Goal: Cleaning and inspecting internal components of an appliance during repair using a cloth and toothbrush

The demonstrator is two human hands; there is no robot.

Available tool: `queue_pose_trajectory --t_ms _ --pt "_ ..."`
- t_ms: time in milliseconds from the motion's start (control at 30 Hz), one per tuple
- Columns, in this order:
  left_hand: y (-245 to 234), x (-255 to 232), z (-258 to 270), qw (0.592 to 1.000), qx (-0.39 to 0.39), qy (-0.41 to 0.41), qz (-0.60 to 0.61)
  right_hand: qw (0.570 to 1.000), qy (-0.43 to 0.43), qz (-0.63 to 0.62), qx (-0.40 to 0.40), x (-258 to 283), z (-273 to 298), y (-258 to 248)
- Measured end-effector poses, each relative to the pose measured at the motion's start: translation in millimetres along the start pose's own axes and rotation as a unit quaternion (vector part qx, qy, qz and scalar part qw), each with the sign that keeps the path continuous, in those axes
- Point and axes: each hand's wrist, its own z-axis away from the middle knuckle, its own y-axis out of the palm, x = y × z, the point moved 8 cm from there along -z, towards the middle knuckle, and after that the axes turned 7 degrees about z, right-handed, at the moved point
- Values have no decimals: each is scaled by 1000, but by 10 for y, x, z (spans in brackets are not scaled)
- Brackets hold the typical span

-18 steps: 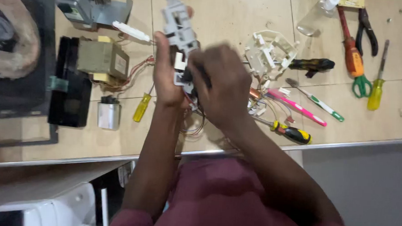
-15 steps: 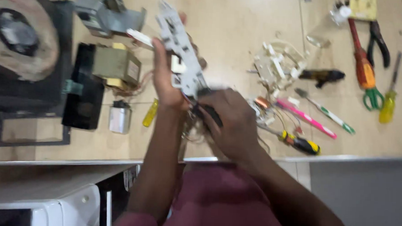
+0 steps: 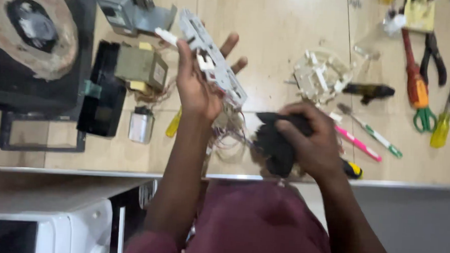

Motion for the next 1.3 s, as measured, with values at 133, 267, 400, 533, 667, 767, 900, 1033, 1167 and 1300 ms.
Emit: queue_pose_trajectory --t_ms 133,267,400,533,667,767,900,1033,1167,1300 --pt "43 -111 24 990 -89 75 -78 971 62 -218 -79 -320 99 -228" --pt "-49 -110 -14 971 -141 54 -185 916 72 -383 -97 -271 106 -225" --pt "162 -120 98 928 -225 35 -295 920 65 -377 -80 -221 108 -106" --pt "323 -150 166 905 -198 66 -370 927 28 -367 -76 -54 67 -35" --pt "467 -106 281 887 -182 98 -414 967 -35 -218 -127 259 16 101" --pt "644 -53 325 880 -207 113 -412 976 -167 26 -135 673 88 295" --pt "771 -145 470 859 -234 140 -433 989 -133 62 -27 525 32 481" --pt "775 -160 494 844 -197 144 -477 956 3 -144 257 6 -135 304" --pt "612 4 235 971 -85 63 -213 962 46 -255 90 -556 -267 -48" --pt "538 107 212 994 -39 20 -101 890 86 -447 -14 -633 -151 -176"
